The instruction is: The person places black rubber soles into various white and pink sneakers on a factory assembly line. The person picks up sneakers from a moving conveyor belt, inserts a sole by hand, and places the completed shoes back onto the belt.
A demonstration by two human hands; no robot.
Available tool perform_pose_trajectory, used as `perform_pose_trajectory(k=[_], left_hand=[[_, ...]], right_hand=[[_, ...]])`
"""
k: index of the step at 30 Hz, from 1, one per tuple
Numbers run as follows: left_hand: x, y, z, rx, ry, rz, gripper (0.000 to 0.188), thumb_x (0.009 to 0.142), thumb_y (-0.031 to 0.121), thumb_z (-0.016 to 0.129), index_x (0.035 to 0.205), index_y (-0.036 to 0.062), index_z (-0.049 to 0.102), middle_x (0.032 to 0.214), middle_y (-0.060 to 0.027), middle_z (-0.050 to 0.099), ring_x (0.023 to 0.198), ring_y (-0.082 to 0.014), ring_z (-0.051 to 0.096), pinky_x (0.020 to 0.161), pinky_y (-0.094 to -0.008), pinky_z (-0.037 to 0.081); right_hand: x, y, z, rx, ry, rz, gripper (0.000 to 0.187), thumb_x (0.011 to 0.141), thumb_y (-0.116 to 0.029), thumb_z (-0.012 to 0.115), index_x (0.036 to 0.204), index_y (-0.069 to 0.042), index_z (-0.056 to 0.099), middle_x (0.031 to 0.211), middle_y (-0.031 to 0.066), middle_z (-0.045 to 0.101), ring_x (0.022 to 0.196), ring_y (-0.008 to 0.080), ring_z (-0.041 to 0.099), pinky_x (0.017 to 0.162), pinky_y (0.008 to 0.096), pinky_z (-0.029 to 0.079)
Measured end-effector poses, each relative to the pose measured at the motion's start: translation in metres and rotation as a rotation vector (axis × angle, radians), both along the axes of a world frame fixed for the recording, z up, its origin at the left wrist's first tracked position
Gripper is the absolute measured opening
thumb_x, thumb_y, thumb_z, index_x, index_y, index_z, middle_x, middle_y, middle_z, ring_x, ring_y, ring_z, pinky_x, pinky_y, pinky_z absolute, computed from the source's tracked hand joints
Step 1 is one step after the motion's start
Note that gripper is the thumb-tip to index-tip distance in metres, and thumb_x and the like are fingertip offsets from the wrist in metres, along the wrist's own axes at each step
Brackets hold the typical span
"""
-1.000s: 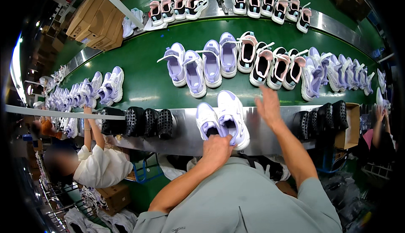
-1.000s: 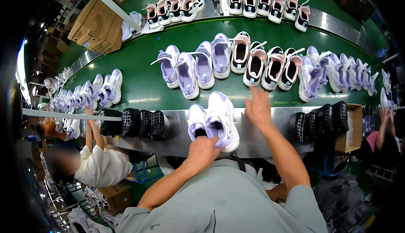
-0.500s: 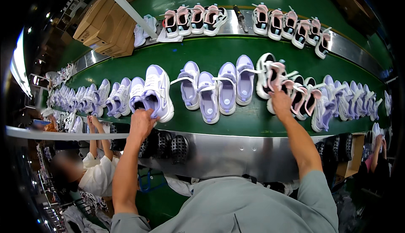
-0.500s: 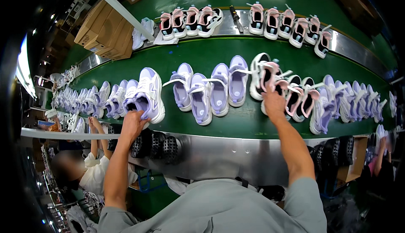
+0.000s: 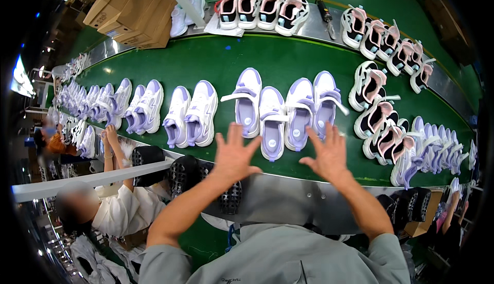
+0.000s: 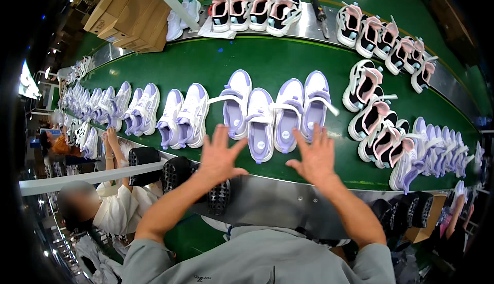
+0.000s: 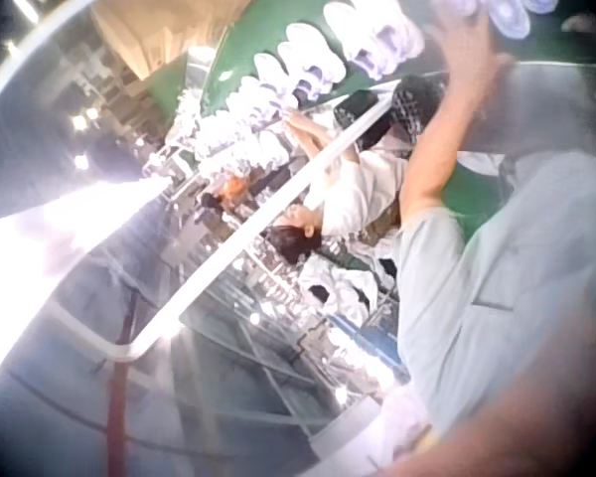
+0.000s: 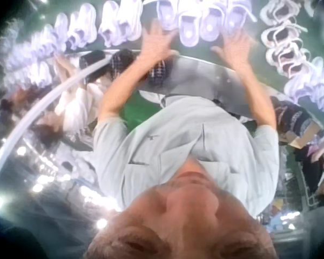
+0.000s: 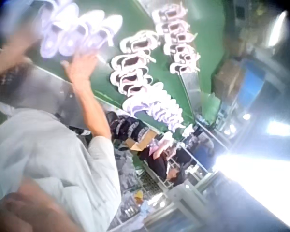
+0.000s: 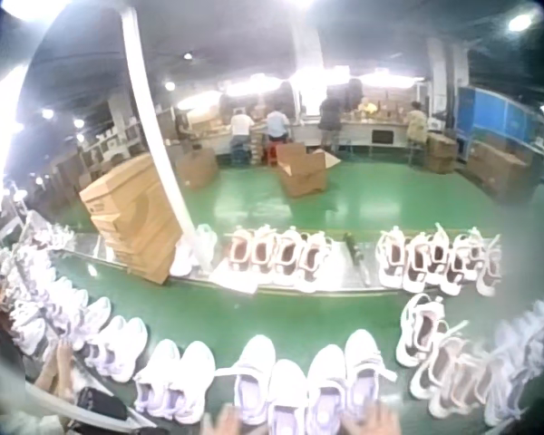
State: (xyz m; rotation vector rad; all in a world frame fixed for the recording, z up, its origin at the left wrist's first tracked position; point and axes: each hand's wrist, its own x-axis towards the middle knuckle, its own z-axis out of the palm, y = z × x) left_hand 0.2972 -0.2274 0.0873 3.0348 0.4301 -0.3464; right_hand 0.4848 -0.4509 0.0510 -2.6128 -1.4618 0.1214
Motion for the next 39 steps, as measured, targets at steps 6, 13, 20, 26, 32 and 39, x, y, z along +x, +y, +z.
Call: perform_pose_trajectory(k=[6, 13, 20, 26, 32, 39], left_hand=[[0.05, 0.012, -0.04, -0.199, 0.085, 0.176, 0.068, 0.065, 0.05, 0.086, 0.123, 0.0208, 0.066, 0.133, -0.0278, 0.055, 0.122, -0.0433, 0.053, 0.091, -0.0621, 0.047], [0.068, -0.018, -0.015, -0.283, -0.199, 0.138, 0.033, 0.073, 0.04, 0.082, 0.086, 0.0104, 0.075, 0.081, -0.0176, 0.07, 0.082, -0.0365, 0.067, 0.071, -0.048, 0.055], [-0.012, -0.191, 0.03, -0.394, -0.093, -0.03, 0.037, 0.079, 0.039, 0.078, 0.097, 0.0068, 0.074, 0.091, -0.0204, 0.069, 0.089, -0.037, 0.065, 0.068, -0.0477, 0.055], [-0.035, -0.241, 0.035, -0.39, -0.147, 0.032, 0.049, 0.079, 0.031, 0.08, 0.117, 0.0042, 0.062, 0.093, -0.0161, 0.06, 0.094, -0.0358, 0.061, 0.067, -0.044, 0.055], [0.016, -0.23, -0.023, -0.467, -0.53, -0.066, 0.028, 0.083, 0.017, 0.077, 0.103, 0.0032, 0.062, 0.09, -0.0189, 0.058, 0.079, -0.0373, 0.062, 0.067, -0.0455, 0.052], [0.061, -0.215, -0.024, -0.778, -0.282, 0.275, 0.023, 0.089, 0.015, 0.062, 0.089, -0.0076, 0.065, 0.078, -0.0187, 0.069, 0.062, -0.0231, 0.067, 0.058, -0.0383, 0.055]], right_hand=[[0.008, 0.032, -0.045, -0.058, -0.037, -0.042, 0.057, 0.077, -0.046, 0.08, 0.125, -0.019, 0.065, 0.146, 0.0242, 0.043, 0.133, 0.0499, 0.04, 0.1, 0.0544, 0.039], [0.063, 0.01, -0.005, 0.005, -0.061, -0.161, 0.046, 0.08, -0.034, 0.078, 0.119, -0.011, 0.068, 0.131, 0.0185, 0.055, 0.117, 0.0398, 0.054, 0.096, 0.0494, 0.043], [-0.061, -0.107, 0.054, 0.139, 0.86, -0.368, 0.06, 0.083, -0.027, 0.075, 0.131, 0.004, 0.056, 0.12, 0.0257, 0.061, 0.102, 0.0395, 0.063, 0.088, 0.0463, 0.051], [-0.138, -0.163, -0.019, 0.349, 0.546, -0.385, 0.03, 0.087, -0.009, 0.063, 0.116, -0.003, 0.064, 0.105, 0.0201, 0.059, 0.091, 0.0404, 0.063, 0.079, 0.0485, 0.053], [-0.134, -0.175, -0.007, 0.453, 0.513, -0.433, 0.027, 0.084, -0.01, 0.064, 0.109, 0.0, 0.067, 0.098, 0.0221, 0.061, 0.087, 0.0421, 0.064, 0.077, 0.0495, 0.053], [-0.113, -0.195, 0.015, 0.386, 0.488, -0.471, 0.024, 0.083, -0.016, 0.061, 0.096, 0.003, 0.068, 0.09, 0.0259, 0.062, 0.083, 0.0448, 0.064, 0.075, 0.0514, 0.052]])
